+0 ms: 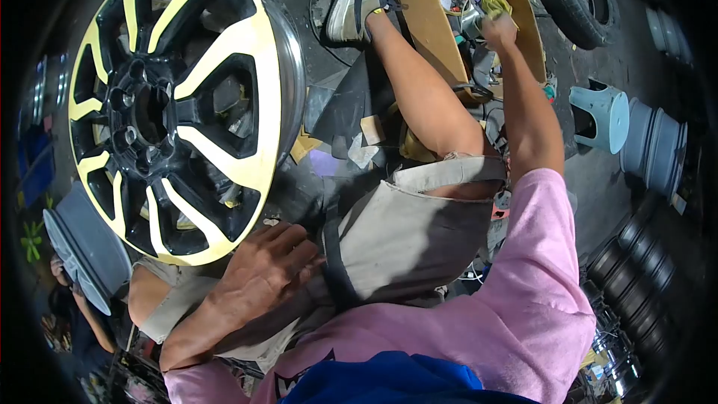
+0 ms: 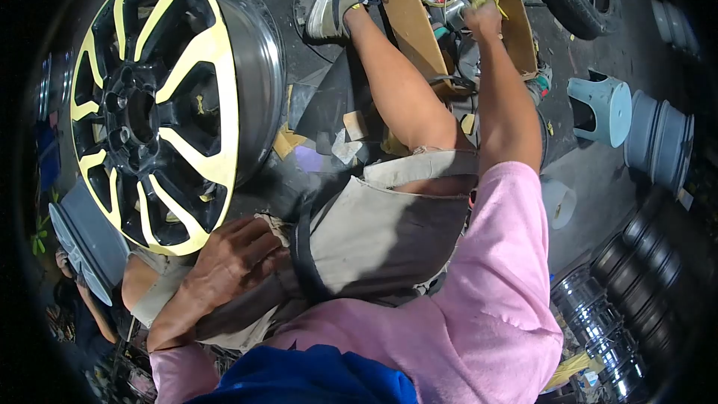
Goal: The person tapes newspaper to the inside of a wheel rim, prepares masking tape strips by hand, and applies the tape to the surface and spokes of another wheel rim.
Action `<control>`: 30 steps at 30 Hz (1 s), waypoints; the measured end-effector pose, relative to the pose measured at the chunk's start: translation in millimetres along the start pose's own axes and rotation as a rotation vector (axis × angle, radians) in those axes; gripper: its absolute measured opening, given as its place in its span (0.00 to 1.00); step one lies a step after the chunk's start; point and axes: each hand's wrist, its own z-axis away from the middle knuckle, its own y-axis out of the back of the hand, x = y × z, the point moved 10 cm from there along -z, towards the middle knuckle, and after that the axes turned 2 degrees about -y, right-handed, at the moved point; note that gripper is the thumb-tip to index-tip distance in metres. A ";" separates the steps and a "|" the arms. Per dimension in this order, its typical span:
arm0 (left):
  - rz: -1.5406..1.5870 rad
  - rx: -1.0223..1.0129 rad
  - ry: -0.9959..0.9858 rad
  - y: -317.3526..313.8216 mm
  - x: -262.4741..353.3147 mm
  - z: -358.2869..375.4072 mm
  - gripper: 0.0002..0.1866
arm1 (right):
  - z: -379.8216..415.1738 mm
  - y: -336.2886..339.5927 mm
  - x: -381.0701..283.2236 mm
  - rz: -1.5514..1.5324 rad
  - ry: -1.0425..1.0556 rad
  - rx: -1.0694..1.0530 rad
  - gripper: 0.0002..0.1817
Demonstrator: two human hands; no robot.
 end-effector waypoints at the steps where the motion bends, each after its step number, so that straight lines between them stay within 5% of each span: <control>1: 0.003 -0.002 0.001 -1.0 0.4 0.0 0.09 | -15.3 6.1 -15.9 -0.046 0.058 -0.003 0.30; 4: 0.006 -0.013 0.010 -4.5 0.6 -0.9 0.09 | -62.1 41.8 -53.0 -0.156 0.213 0.167 0.23; 6: 0.021 -0.029 0.014 -5.7 1.0 -0.8 0.09 | -80.7 69.5 -92.7 -0.559 0.441 -0.006 0.26; 9: 0.017 -0.021 0.012 -3.6 1.4 -0.6 0.09 | -64.5 87.5 -111.7 -0.810 0.282 -0.187 0.27; 11: 0.015 -0.021 0.015 -2.2 2.1 0.5 0.09 | -49.1 119.9 -97.0 -0.185 0.597 0.272 0.30; 12: 0.013 -0.024 0.023 -2.3 1.5 1.6 0.09 | -37.4 113.1 -89.1 0.153 0.640 0.302 0.32; 13: 0.013 -0.022 0.022 -3.0 1.1 2.8 0.09 | -62.1 71.3 -39.1 0.231 0.326 -0.142 0.29; 15: 0.017 -0.014 0.033 -4.9 -0.8 5.7 0.09 | -33.7 32.2 20.3 0.446 0.226 -0.296 0.30; 16: 0.018 -0.013 0.033 -4.8 -0.9 6.8 0.09 | -34.5 -10.8 96.8 0.204 -0.217 -0.462 0.32; 20: 0.022 -0.015 0.050 -8.3 -2.8 9.5 0.09 | 36.1 -41.1 123.5 0.372 -0.112 -0.428 0.44; 22: 0.014 0.024 0.030 -6.3 -0.4 9.7 0.08 | 58.5 -40.9 88.2 0.368 0.055 -0.361 0.41; 26: 0.006 0.019 0.036 -8.8 -1.8 10.4 0.08 | 56.1 -44.5 47.2 0.333 0.045 -0.360 0.33; 29: -0.003 0.017 0.031 -8.6 -2.3 11.1 0.09 | 46.8 -36.6 30.1 -0.558 -0.429 -0.436 0.35; 30: 0.005 0.009 0.036 -9.2 -2.9 10.8 0.09 | 38.7 -26.6 15.2 -0.310 -0.365 -0.551 0.35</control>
